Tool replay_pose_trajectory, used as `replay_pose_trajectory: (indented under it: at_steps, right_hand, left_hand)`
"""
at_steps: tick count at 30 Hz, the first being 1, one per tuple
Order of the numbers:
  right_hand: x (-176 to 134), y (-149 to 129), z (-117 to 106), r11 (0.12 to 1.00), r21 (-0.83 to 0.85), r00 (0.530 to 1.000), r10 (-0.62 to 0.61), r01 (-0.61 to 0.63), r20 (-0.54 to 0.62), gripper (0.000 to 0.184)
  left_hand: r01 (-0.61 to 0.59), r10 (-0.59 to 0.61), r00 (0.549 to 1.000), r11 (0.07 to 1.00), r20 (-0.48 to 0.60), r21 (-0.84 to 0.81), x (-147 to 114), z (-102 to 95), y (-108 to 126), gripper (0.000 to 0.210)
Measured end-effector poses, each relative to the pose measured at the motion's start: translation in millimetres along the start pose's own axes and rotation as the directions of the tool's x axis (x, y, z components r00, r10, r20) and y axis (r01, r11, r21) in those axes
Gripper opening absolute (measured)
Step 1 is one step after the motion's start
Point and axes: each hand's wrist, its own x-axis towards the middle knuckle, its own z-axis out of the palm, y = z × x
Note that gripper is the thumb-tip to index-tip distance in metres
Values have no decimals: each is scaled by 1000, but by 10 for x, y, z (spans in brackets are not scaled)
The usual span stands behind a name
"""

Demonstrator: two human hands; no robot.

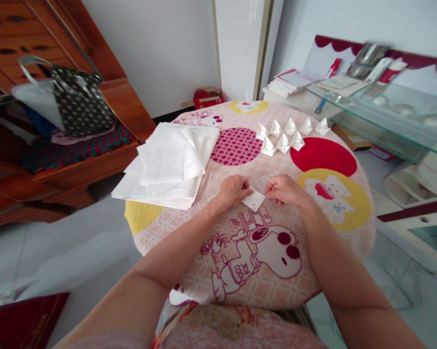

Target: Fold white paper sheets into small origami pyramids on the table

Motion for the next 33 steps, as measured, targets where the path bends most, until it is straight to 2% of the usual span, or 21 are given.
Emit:
replay_pose_trajectory:
  at_steps: [6, 15, 21, 28, 33]
  right_hand:
    - [8, -20, -4, 983, 181, 996, -21, 37, -87, 9]
    - [11, -43, 69, 973, 195, 986, -93, 120, -138, 4]
    - [22, 59, 28, 990, 83, 994, -108, 110, -23, 8]
    - [25, 62, 36, 991, -31, 988, -129, 132, 87, 12]
    - [9, 48, 8, 993, 1, 983, -115, 116, 141, 11]
  left_hand:
    - [16, -16, 1000, 1000, 11, -4, -8, -17, 19, 10]
    - [6, -6, 1000, 999, -2, -34, -28, -36, 22, 11]
    - [-37, 35, 999, 995, -28, -92, -44, -7, -2, 5]
    - [-46, 47, 999, 995, -1, -91, -47, 8, 5, 29]
    - [-56, 58, 998, 990, 17, -129, -47, -48, -10, 18]
